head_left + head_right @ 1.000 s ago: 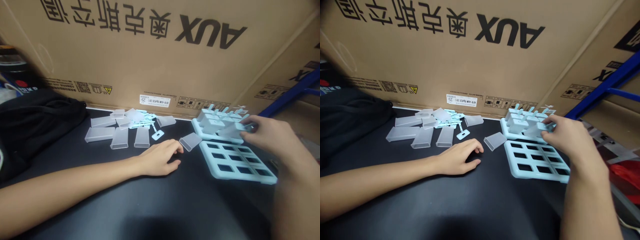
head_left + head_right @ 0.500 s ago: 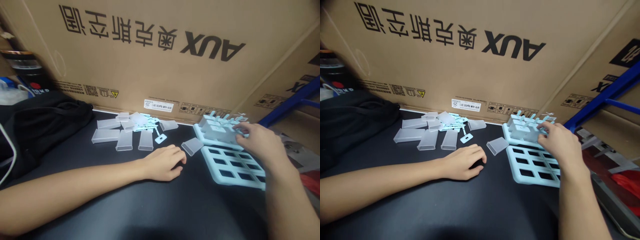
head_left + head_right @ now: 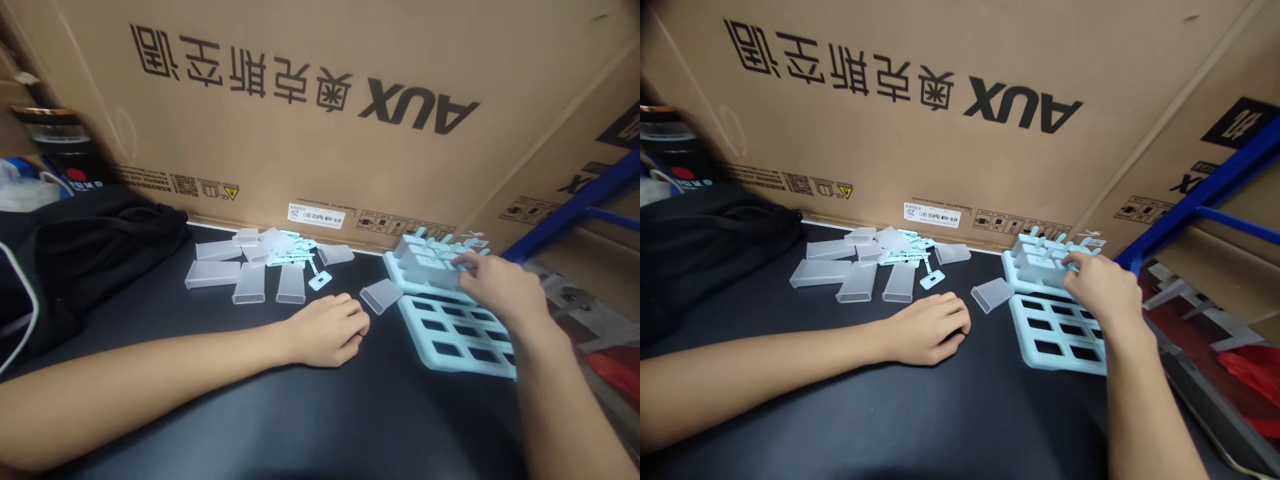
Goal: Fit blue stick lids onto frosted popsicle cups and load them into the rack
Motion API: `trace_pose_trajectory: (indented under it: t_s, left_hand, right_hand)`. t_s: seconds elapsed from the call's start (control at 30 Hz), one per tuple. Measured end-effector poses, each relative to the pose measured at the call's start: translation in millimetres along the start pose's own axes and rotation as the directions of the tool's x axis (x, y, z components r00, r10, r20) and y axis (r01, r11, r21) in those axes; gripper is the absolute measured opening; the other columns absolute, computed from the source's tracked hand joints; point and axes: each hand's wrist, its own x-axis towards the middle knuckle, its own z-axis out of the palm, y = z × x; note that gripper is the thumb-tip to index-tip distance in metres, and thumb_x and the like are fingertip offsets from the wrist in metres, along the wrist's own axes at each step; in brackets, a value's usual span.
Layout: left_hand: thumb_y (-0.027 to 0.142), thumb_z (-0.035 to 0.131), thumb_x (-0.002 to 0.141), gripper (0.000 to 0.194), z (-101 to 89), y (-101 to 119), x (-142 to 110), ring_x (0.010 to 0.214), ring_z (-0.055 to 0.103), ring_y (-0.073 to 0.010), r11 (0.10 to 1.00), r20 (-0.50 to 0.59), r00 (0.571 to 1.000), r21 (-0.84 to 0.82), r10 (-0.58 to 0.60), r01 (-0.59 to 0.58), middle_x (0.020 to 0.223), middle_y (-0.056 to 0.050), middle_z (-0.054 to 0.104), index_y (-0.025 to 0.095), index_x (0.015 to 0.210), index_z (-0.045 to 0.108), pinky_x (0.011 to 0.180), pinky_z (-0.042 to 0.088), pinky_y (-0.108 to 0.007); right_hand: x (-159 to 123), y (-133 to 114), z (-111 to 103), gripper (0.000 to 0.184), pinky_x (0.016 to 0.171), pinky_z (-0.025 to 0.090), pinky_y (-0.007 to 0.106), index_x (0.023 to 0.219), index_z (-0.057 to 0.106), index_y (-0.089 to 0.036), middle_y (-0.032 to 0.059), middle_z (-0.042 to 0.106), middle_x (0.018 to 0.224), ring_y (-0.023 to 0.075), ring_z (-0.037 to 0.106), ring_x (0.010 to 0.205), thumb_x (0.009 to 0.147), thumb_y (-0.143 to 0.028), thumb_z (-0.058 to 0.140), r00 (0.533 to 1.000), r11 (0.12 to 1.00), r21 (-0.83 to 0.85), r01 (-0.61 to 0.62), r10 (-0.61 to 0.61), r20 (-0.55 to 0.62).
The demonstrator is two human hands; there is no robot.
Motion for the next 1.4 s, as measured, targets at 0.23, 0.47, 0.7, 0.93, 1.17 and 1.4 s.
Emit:
trace_pose_trajectory:
  t_s: [0.23, 0.47, 0.7, 0.93, 1.17, 1.4]
  left_hand:
    - [0.033, 0.051, 0.091, 0.027, -10.5, 1, -1, 0.119, 0.05, -0.0347, 0.908, -0.143, 0.978, 0.371, -0.153, 0.197, 0.12, -0.018, 0.059, 0.011, 0.104, 0.059, 0.108, 0.034, -0.051]
    - [0.035, 0.045, 0.096, 0.033, -19.6, -12, -3, 0.098, 0.059, -0.0327, 0.788, -0.037, 0.978, 0.585, -0.207, 0.189, 0.089, -0.016, 0.065, 0.009, 0.094, 0.066, 0.112, 0.028, -0.055]
    - [0.033, 0.04, 0.099, 0.032, -9.9, 13, -9, 0.091, 0.056, -0.0289, 0.936, 0.052, 0.993, 0.343, -0.104, 0.08, 0.1, -0.013, 0.059, 0.013, 0.101, 0.064, 0.077, 0.049, -0.042]
    - [0.041, 0.057, 0.089, 0.05, -5.8, 5, -8, 0.104, 0.057, -0.0265, 0.964, -0.018, 0.964, -0.034, -0.265, 0.264, 0.127, -0.012, 0.05, 0.021, 0.134, 0.045, 0.084, 0.054, -0.041]
    - [0.039, 0.063, 0.085, 0.057, -1.8, -3, -8, 0.116, 0.057, -0.0307, 0.901, -0.006, 0.93, -0.248, -0.367, 0.354, 0.127, -0.011, 0.057, 0.023, 0.132, 0.036, 0.09, 0.053, -0.046]
    - [0.043, 0.078, 0.078, 0.068, 1.3, -13, -5, 0.104, 0.064, -0.0279, 0.827, -0.005, 0.927, -0.453, -0.375, 0.332, 0.121, -0.011, 0.06, 0.025, 0.128, 0.035, 0.084, 0.053, -0.043]
  right_hand:
    - [-12, -5, 0, 0.05, 0.083, 0.048, 0.045, 0.134, 0.054, -0.018, 0.0227, 0.053, 0.123, 0.0403, 0.051, 0.117, 0.09, -0.036, 0.04, 0.952, 0.991, 0.132, 0.021, 0.02, -0.306]
    - [-21, -37, 0, 0.035, 0.097, 0.045, 0.047, 0.111, 0.062, -0.017, 0.0147, 0.062, 0.113, 0.0321, 0.055, 0.109, 0.079, -0.019, 0.049, 0.706, 0.709, 0.134, 0.692, -0.627, -0.328]
    - [-39, -72, 18, 0.05, 0.096, 0.047, 0.046, 0.123, 0.059, -0.02, 0.0116, 0.062, 0.122, 0.0314, 0.053, 0.119, 0.074, -0.012, 0.053, 0.597, 0.558, 0.297, 0.775, -0.8, -0.056]
    - [-42, -71, 5, 0.044, 0.076, 0.053, 0.039, 0.121, 0.055, -0.021, 0.0107, 0.058, 0.118, 0.0247, 0.063, 0.091, 0.078, -0.029, 0.06, 0.646, 0.592, 0.385, 0.708, -0.763, -0.014]
    - [-45, -63, -11, 0.043, 0.075, 0.054, 0.037, 0.119, 0.057, -0.025, 0.0055, 0.068, 0.109, 0.0248, 0.066, 0.09, 0.078, -0.033, 0.066, 0.648, 0.501, 0.499, 0.707, -0.742, -0.173]
    - [-55, -72, -18, 0.048, 0.072, 0.057, 0.037, 0.121, 0.053, -0.027, 0.0039, 0.07, 0.108, 0.0242, 0.068, 0.088, 0.077, -0.035, 0.071, 0.633, 0.442, 0.604, 0.663, -0.762, -0.137]
